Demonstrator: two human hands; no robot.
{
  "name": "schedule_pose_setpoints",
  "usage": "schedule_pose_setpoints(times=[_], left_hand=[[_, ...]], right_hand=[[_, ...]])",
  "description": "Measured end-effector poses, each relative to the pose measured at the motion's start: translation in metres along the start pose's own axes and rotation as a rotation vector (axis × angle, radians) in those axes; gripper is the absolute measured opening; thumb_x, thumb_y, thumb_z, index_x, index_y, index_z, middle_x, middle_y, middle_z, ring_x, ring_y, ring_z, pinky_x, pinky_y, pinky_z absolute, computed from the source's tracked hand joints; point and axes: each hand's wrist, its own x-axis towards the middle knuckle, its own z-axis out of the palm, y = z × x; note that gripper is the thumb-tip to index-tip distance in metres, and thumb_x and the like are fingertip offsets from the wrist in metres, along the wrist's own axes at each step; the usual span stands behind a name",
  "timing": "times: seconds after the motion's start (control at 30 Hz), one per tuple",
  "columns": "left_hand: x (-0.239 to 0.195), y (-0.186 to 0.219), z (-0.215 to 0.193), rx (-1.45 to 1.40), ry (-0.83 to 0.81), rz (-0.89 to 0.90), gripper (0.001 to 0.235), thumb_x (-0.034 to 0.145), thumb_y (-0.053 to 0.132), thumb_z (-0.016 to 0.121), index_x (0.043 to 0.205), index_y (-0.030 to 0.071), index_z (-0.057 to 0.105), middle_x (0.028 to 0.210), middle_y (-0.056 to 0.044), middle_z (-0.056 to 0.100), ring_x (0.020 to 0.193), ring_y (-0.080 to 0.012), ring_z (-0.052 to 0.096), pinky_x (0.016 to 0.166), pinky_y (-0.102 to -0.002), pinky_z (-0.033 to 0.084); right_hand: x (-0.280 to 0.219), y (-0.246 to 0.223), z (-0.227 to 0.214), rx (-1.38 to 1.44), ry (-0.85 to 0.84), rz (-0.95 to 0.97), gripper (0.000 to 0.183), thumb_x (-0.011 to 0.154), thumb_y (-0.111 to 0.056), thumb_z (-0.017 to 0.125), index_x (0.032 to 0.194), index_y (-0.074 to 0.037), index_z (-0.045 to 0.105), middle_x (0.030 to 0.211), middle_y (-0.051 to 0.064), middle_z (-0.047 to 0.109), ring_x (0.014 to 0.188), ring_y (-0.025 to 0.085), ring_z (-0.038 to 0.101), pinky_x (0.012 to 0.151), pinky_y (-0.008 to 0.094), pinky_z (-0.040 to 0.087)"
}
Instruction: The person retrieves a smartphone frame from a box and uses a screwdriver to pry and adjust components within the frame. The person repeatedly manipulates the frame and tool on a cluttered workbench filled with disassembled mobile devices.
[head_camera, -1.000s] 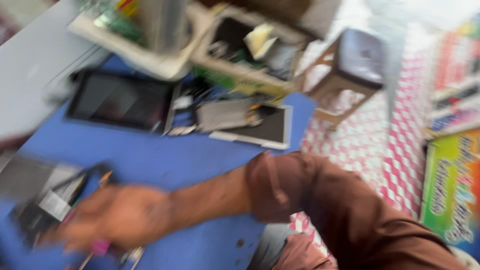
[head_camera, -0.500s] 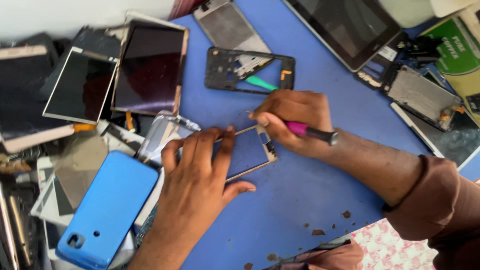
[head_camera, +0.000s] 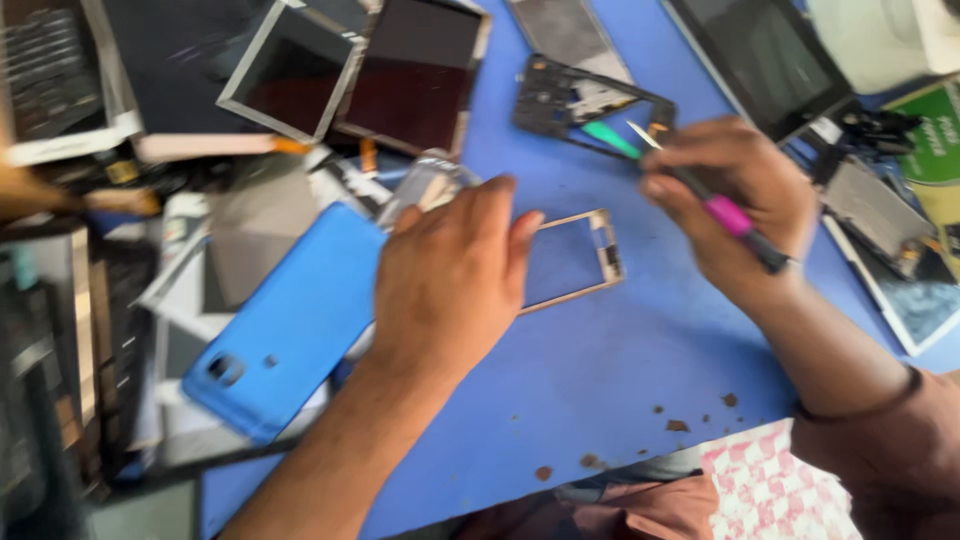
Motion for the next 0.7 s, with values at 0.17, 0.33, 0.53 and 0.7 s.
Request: schedule_pose_setpoints(times=[0.17,0.33,0.53,0.7], left_hand=[[0.001,0.000,-0.010,0.072,0.035,0.072,0.033,0.098,0.023,0.069,0.121,0.000,0.067,0.067,-0.005,0.069,0.053,-0.0225,0.066,0.055,-0.038,0.050],[0.002,0.003,-0.004,0.102,-0.082,0.196,0.033,0.091,0.024,0.071,0.117,0.004,0.068,0.068,-0.005,0.071,0.071,-0.0209,0.069,0.067,-0.040,0.051],[-0.008,0.008,0.002,-0.086,-0.221,0.356,0.049,0.083,0.037,0.079,0.120,0.007,0.067,0.084,-0.004,0.075,0.099,-0.0223,0.064,0.090,-0.045,0.044],[-0.013,0.027,0.020,-0.144,-0.170,0.451,0.087,0.067,0.053,0.084,0.129,-0.002,0.058,0.119,-0.011,0.071,0.115,-0.0260,0.058,0.090,-0.045,0.041]], right_hand=[[-0.035,-0.040,0.004,0.009,0.087,0.103,0.014,0.104,0.003,0.064,0.117,0.002,0.057,0.117,0.017,0.064,0.098,0.019,0.072,0.082,0.028,0.061],[-0.090,-0.047,-0.002,0.027,0.129,0.202,0.020,0.107,-0.006,0.062,0.124,0.004,0.058,0.120,0.021,0.067,0.096,0.023,0.072,0.087,0.033,0.062],[-0.141,-0.047,-0.013,0.127,0.199,0.305,0.024,0.106,-0.005,0.061,0.127,0.004,0.056,0.125,0.023,0.069,0.103,0.024,0.072,0.094,0.036,0.061],[-0.150,-0.057,-0.037,-0.034,0.134,0.330,0.023,0.094,0.000,0.068,0.116,0.003,0.062,0.120,0.019,0.073,0.105,0.023,0.075,0.093,0.034,0.062]])
